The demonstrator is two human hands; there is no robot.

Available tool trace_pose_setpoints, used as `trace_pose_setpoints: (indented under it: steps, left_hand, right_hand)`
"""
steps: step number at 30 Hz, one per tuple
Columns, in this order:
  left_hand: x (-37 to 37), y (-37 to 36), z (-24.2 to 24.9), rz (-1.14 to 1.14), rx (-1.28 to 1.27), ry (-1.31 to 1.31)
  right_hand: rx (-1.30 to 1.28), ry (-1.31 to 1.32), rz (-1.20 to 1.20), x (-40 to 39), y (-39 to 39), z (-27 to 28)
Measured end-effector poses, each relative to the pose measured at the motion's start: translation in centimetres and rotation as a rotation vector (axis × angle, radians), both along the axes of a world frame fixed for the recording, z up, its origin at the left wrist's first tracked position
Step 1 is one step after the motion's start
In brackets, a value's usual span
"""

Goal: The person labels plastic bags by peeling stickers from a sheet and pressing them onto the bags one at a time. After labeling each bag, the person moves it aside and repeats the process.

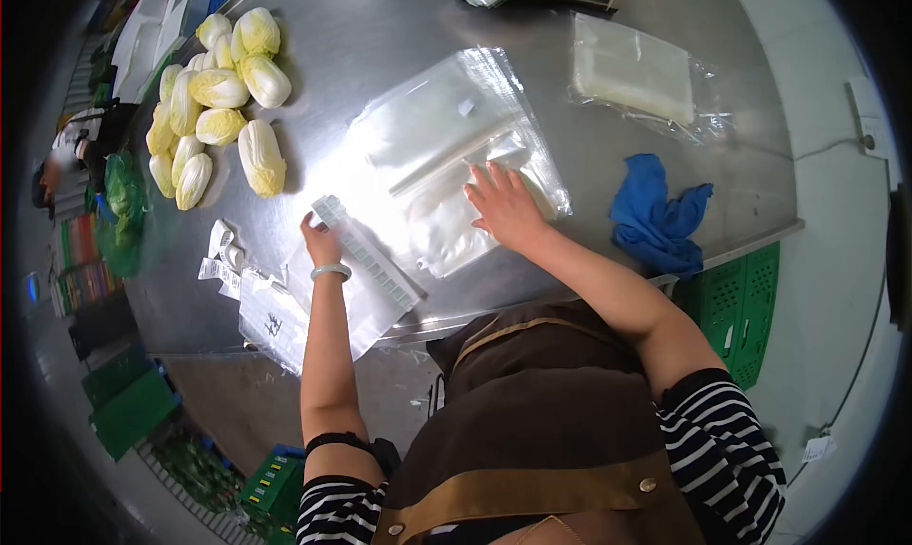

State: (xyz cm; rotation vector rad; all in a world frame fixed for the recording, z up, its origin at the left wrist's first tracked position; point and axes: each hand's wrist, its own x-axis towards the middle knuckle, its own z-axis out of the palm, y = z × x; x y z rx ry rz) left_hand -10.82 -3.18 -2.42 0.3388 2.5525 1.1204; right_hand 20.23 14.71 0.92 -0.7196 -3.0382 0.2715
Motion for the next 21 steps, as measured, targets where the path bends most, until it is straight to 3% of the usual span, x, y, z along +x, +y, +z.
trace_pose_setpoints:
  steps: [1, 2, 7, 10, 14, 21]
  left_hand:
    - [0.5, -0.1, 0.6, -0.004, 0.16, -0.289]
    - [1.2, 0.1, 0.9, 0.047, 0.226, -0.369]
    - [5.0, 0.6, 6.9, 0.017, 0.529, -0.48]
    - [7.5, 0.8, 8.9, -0.042, 0.555, -0.498]
    - [9.4, 1.0, 9.9, -0.116, 0.527, -0.462]
    - [10.4, 1.4, 8.9, -0.141, 0.553, -0.4]
  right_hand:
    - [-0.023, -0.015, -0.018, -0.6, -0.1, 0.5]
    - [-0.175, 0.065, -0.031, -1.2, -0.1, 0.8]
    - [-0.853, 0.378, -0.14, -5.4, -2.1, 3.3]
    - [-0.929, 0.392, -0.171, -9.2, -3.0, 5.2]
    - [-1.052, 0.551, -0.2, -12.8, -4.5, 3.4]
    - [-1.191, 0.572, -0.303, -12.3, -4.6, 3.2]
